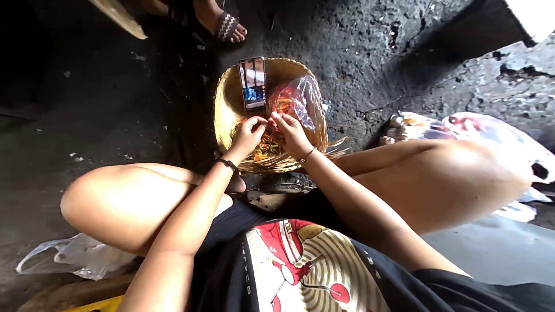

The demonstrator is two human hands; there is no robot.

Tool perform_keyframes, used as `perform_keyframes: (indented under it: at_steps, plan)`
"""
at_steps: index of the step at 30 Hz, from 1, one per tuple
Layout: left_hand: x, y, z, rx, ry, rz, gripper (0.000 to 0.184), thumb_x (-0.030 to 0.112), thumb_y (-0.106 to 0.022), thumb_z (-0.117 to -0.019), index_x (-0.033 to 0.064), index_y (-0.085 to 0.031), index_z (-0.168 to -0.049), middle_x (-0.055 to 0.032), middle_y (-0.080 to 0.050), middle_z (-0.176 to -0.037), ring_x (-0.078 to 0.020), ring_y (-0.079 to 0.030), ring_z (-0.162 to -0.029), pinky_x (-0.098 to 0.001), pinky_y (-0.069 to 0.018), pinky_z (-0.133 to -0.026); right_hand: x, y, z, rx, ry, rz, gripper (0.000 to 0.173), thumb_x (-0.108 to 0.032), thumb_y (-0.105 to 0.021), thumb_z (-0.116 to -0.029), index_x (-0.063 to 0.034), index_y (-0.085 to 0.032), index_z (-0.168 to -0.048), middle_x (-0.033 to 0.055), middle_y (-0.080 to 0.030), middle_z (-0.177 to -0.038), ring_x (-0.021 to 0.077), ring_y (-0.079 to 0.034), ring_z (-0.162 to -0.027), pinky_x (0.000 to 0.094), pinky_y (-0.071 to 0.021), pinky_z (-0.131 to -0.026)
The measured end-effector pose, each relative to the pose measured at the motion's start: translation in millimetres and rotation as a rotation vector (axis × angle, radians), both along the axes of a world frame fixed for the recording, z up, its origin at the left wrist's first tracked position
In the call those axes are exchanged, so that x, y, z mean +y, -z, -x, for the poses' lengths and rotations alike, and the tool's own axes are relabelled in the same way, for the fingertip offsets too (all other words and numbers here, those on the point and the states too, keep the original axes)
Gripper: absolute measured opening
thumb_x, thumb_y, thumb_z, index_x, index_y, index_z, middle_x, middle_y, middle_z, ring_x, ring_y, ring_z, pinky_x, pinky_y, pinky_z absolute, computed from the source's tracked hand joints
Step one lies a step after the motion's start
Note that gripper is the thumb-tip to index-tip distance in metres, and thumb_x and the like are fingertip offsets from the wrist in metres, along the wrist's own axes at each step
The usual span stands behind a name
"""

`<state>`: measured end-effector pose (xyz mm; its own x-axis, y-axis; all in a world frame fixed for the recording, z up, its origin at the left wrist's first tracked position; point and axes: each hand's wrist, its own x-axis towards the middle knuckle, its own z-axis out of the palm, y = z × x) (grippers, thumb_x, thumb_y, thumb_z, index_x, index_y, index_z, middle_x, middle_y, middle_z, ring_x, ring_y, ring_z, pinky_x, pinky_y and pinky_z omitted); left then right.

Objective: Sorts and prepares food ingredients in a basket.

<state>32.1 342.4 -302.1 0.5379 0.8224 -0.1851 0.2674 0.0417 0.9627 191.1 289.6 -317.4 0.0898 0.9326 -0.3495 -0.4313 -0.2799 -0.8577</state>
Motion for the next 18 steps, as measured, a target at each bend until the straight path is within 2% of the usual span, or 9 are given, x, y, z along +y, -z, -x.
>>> perform_keyframes:
  at_steps: [2, 4, 6, 8, 10, 12, 14, 16, 18]
  plan:
    - [2, 0, 2, 0.067, 0.009, -0.038, 0.021, 0.007, -0.052, -0.1035, -0.0036, -0.068, -0.110, -0.0119, -0.070, -0.105, -0.0108, -0.066, -0.096, -0.0306, -0.0527, -0.090, 1, -1, -2, -0.139, -0.039, -0.041, 0.011, -0.016, -0.063, -0.1015, -0.0061, -0.066, -0.102, -0.0002, -0.067, -0.086, 0.0017, -0.051, -0.058, 0.0185, -0.0429, -0.052]
    - [4, 2, 4, 0.100, 0.039, -0.137, 0.021, 0.008, -0.055, -0.1035, -0.0047, -0.070, -0.112, -0.0157, -0.071, -0.112, -0.0163, -0.068, -0.104, -0.0346, -0.0535, -0.097, 2, -3, -4, -0.196, -0.058, -0.064, 0.010, -0.015, -0.065, -0.1000, -0.0053, -0.066, -0.100, 0.0001, -0.067, -0.085, 0.0017, -0.049, -0.057, 0.0186, -0.0418, -0.051]
    - [4, 3, 5, 0.060, 0.054, -0.167, 0.021, 0.007, -0.055, -0.1030, -0.0050, -0.070, -0.113, -0.0171, -0.070, -0.117, -0.0183, -0.067, -0.110, -0.0354, -0.0525, -0.100, 2, -5, -5, -0.115, -0.060, -0.055, 0.009, -0.015, -0.063, -0.1010, -0.0065, -0.064, -0.099, -0.0005, -0.064, -0.081, 0.0017, -0.046, -0.055, 0.0181, -0.0392, -0.050]
    - [3, 0, 5, -0.078, 0.043, -0.059, 0.021, 0.007, -0.054, -0.1049, -0.0047, -0.067, -0.115, -0.0120, -0.069, -0.115, -0.0117, -0.066, -0.106, -0.0304, -0.0537, -0.098, 1, -8, -5, 0.073, -0.061, -0.046, 0.009, -0.016, -0.057, -0.1035, -0.0114, -0.061, -0.096, -0.0038, -0.058, -0.074, 0.0012, -0.043, -0.053, 0.0170, -0.0361, -0.048]
    - [3, -9, 4, -0.212, 0.029, 0.073, 0.019, 0.009, -0.052, -0.1065, -0.0027, -0.065, -0.115, -0.0049, -0.068, -0.108, -0.0066, -0.064, -0.099, -0.0275, -0.0541, -0.094, 1, -14, -4, 0.186, -0.074, -0.050, 0.014, -0.017, -0.052, -0.1058, -0.0129, -0.060, -0.095, -0.0051, -0.054, -0.072, 0.0009, -0.041, -0.052, 0.0157, -0.0339, -0.047]
    - [4, -17, 4, -0.214, 0.025, 0.081, 0.017, 0.008, -0.053, -0.1052, -0.0010, -0.066, -0.111, -0.0014, -0.068, -0.100, -0.0038, -0.064, -0.092, -0.0255, -0.0542, -0.089, 2, -26, -7, 0.216, -0.087, -0.049, 0.017, -0.021, -0.049, -0.1081, -0.0129, -0.060, -0.097, -0.0055, -0.053, -0.074, 0.0008, -0.040, -0.052, 0.0154, -0.0343, -0.047]
    - [8, -18, 7, -0.008, 0.062, -0.025, 0.017, 0.009, -0.058, -0.1017, -0.0019, -0.069, -0.107, -0.0061, -0.070, -0.098, -0.0073, -0.065, -0.090, -0.0282, -0.0543, -0.086, 5, -45, -18, 0.199, -0.079, -0.063, 0.022, -0.025, -0.042, -0.1101, -0.0157, -0.058, -0.099, -0.0081, -0.051, -0.074, -0.0007, -0.039, -0.053, 0.0138, -0.0342, -0.047]
    - [10, -16, 11, 0.315, 0.203, -0.099, 0.018, 0.013, -0.065, -0.0989, -0.0020, -0.072, -0.106, -0.0158, -0.072, -0.105, -0.0236, -0.070, -0.099, -0.0452, -0.0554, -0.094, 9, -63, -38, 0.199, 0.028, -0.050, 0.026, -0.030, -0.036, -0.1118, -0.0173, -0.057, -0.102, -0.0086, -0.053, -0.076, -0.0008, -0.043, -0.056, 0.0134, -0.0382, -0.051]
    - [8, -11, 11, 0.538, 0.337, -0.120, 0.019, 0.017, -0.069, -0.0965, 0.0002, -0.073, -0.104, -0.0186, -0.071, -0.105, -0.0338, -0.069, -0.101, -0.0573, -0.0535, -0.093, 13, -68, -61, 0.208, 0.214, -0.033, 0.031, -0.031, -0.032, -0.1123, -0.0176, -0.057, -0.099, -0.0075, -0.057, -0.078, 0.0003, -0.047, -0.057, 0.0141, -0.0415, -0.052]
